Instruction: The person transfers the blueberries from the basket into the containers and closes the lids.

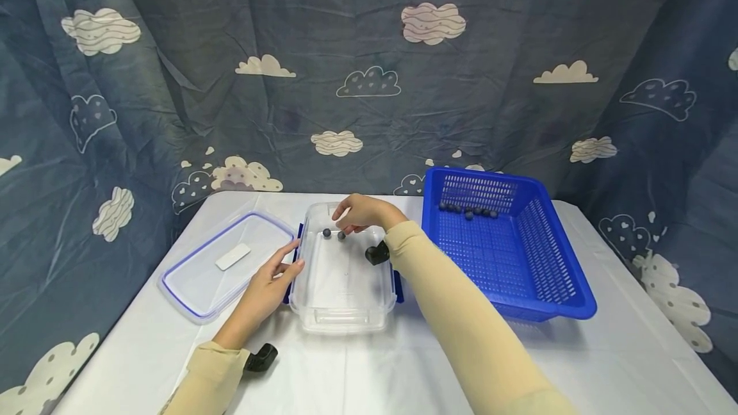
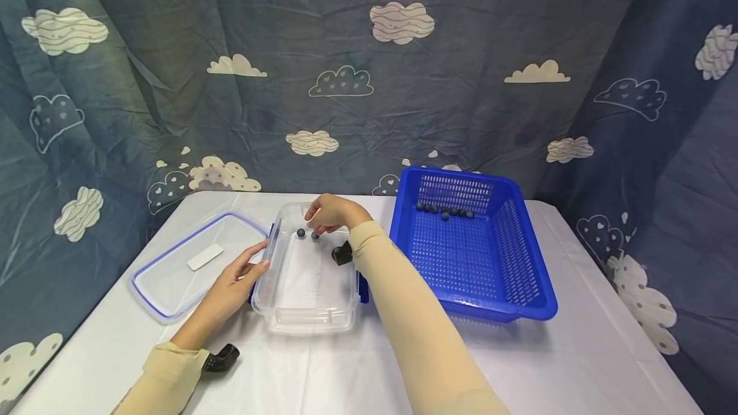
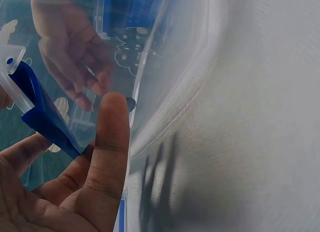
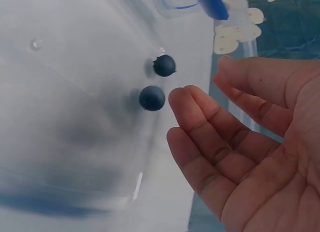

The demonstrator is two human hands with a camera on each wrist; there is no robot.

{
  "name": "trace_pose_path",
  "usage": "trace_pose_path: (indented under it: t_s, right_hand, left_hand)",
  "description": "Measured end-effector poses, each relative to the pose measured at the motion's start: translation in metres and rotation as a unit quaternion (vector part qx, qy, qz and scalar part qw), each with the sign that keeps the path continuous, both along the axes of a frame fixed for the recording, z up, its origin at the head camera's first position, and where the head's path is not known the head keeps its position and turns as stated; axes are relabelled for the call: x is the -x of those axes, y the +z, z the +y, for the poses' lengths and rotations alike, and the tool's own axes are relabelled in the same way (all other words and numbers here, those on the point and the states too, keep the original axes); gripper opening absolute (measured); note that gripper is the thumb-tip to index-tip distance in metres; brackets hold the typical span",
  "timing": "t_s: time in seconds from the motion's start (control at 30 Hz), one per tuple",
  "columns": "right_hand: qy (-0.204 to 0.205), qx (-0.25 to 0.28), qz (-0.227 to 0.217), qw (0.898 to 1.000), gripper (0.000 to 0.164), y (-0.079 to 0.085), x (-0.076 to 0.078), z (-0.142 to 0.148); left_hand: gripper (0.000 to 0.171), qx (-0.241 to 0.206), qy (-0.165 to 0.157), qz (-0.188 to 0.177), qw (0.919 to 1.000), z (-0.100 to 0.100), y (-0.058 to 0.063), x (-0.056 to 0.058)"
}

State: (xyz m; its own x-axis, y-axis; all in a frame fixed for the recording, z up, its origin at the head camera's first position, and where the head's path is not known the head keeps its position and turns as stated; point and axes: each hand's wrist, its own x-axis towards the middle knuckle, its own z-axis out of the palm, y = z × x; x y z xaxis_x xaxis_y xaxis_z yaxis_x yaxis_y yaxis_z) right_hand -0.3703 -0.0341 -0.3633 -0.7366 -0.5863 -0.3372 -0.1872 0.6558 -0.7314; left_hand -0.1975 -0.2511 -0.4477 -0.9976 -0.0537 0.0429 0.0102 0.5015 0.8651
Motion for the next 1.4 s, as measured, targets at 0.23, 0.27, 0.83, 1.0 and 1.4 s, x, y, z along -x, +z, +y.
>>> trace_pose_path:
  t_s: [0.23,0.27,0.83,1.0,1.4]
  right_hand:
    - [0.016,0.006,0.021,1.0,0.033,0.011,-0.002,0.004]
    - [0.015,0.008,0.022,1.0,0.032,0.013,-0.002,0.005]
    - [-0.015,0.052,0.071,0.996,0.028,0.033,0.012,0.052]
    - [-0.034,0.05,0.073,0.996,0.029,0.037,0.016,0.069]
    - [-0.089,0.055,0.096,0.99,0.03,0.036,0.026,0.117]
  left_hand:
    - [0.058,0.0,-0.002,0.004,1.0,0.0,-0.002,-0.001]
    - [0.058,0.001,-0.002,0.005,1.0,0.0,-0.002,-0.001]
    - [0.056,0.001,-0.005,0.012,0.9999,0.0,-0.003,-0.001]
    - [0.056,0.002,-0.003,0.012,0.9999,0.0,-0.003,-0.001]
    - [0.056,-0.009,-0.006,0.011,0.9999,0.001,-0.003,-0.003]
